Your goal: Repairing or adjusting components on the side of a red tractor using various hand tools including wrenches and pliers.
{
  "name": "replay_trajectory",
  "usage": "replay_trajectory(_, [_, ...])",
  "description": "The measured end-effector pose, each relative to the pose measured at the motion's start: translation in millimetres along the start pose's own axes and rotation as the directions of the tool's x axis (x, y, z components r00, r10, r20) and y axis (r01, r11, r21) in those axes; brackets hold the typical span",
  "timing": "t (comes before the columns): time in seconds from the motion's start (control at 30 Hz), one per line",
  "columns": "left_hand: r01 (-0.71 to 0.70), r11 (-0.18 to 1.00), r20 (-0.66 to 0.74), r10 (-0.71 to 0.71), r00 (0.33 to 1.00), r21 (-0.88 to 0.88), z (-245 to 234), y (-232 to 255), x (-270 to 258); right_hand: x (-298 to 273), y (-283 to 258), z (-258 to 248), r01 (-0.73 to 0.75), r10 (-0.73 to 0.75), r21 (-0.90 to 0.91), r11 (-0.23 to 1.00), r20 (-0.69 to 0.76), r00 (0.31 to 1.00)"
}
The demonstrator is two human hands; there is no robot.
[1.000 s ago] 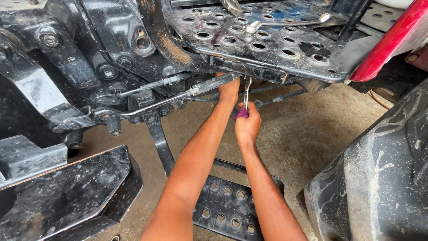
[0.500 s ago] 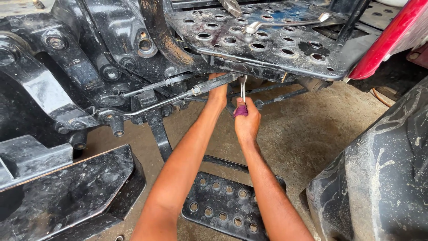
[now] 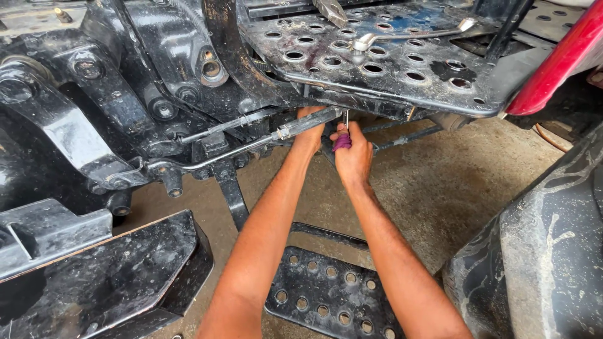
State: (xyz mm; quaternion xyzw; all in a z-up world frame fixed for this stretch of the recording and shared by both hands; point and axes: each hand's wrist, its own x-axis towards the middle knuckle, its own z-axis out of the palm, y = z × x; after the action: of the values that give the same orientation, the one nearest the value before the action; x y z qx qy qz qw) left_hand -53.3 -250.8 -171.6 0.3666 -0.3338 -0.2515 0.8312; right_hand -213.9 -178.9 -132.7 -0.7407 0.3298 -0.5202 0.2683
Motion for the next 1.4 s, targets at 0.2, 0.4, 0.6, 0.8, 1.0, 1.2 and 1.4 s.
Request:
replay_trajectory(0.2, [0.002,0.983,-0.029,0.003,1.000,0.183,-5,-10,6,11,-6,-18,-0.053,0.060,-0.081,0.995,0.081,0.995])
replay_trajectory(0.4, [0.025,0.996,-0.016,-0.024,1.000,0.090,0,-3,1,33,10,-44,-0.160,0.119,0.134,0.978,0.269,0.956])
replay_trajectory(0.6, [-0.021,0.939,0.119,-0.021,0.993,0.344,-24,-21,20,43,-18,-62,-0.419,0.287,0.216,0.882,0.459,0.840])
replay_trajectory(0.8, [0.014,0.951,0.070,-0.037,0.997,0.309,-18,-23,18,9,-5,-52,-0.561,0.339,0.363,0.744,0.520,0.784])
replay_trajectory(1.0, [-0.075,0.959,0.084,0.054,0.995,0.275,-11,-9,8,0,15,-13,-0.137,0.106,0.221,0.965,0.148,0.983])
replay_trajectory(1.2, [-0.015,0.947,0.089,-0.014,0.996,0.321,-12,-3,7,3,-20,-16,0.023,-0.023,-0.058,0.998,0.005,1.000])
replay_trajectory(1.4, [0.033,0.954,0.088,-0.062,0.994,0.297,-14,-6,10,20,10,-5,0.197,-0.214,-0.191,0.962,-0.073,0.974])
